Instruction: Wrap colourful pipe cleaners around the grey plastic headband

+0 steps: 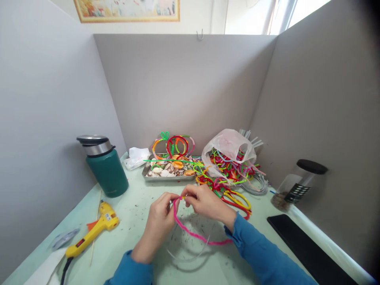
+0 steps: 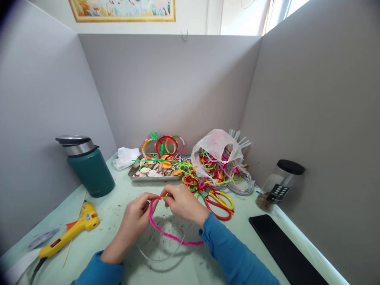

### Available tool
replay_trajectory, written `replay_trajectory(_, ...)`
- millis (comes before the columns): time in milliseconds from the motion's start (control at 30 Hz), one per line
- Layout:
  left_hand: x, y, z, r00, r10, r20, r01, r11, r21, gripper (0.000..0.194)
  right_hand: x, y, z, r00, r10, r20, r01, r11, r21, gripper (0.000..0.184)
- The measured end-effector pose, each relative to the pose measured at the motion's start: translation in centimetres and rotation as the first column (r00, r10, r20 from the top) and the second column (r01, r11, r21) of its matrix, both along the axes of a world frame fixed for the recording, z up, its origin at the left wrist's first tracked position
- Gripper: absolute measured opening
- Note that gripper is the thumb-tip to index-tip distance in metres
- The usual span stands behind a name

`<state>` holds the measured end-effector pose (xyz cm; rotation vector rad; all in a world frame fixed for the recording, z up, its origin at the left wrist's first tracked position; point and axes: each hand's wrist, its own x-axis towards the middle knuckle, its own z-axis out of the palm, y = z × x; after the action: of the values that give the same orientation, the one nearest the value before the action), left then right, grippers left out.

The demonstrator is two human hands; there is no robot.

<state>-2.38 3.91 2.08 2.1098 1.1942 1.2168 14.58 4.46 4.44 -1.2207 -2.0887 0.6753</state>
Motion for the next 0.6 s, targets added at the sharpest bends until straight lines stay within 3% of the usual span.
replay_trajectory(200, -0.25, 0.57, -0.19, 0.989, -0.021, 0.146, 0.060, 0.962, -0.268, 0.021, -0.08, -0.03, -0.02, 0.997, 0.020, 0.073, -0.025, 0.997, 0.073, 0.019)
replay_trajectory(400, 0.06, 0.85, -0.70, 0.945, 0.078, 0.317, 0.114, 0.832, -0.543, 0.027, -0.75, -0.24, -0.55, 0.990, -0.004, 0.143, -0.012, 0.994, 0.111, 0.018)
replay_trajectory(500, 0.04, 0.85, -0.68, 0.925, 0.074, 0.373, 0.174, 0.789, -0.589, 0.027, -0.88, -0.33, -0.56, 0.989, -0.012, 0.145, -0.003, 0.995, 0.099, 0.016)
replay_trajectory(600, -0.22, 0.93, -0.76, 0.919, 0.039, 0.393, 0.214, 0.787, -0.579, 0.028, -0.82, -0.45, -0.39, 0.991, -0.008, 0.131, -0.005, 0.995, 0.099, 0.015)
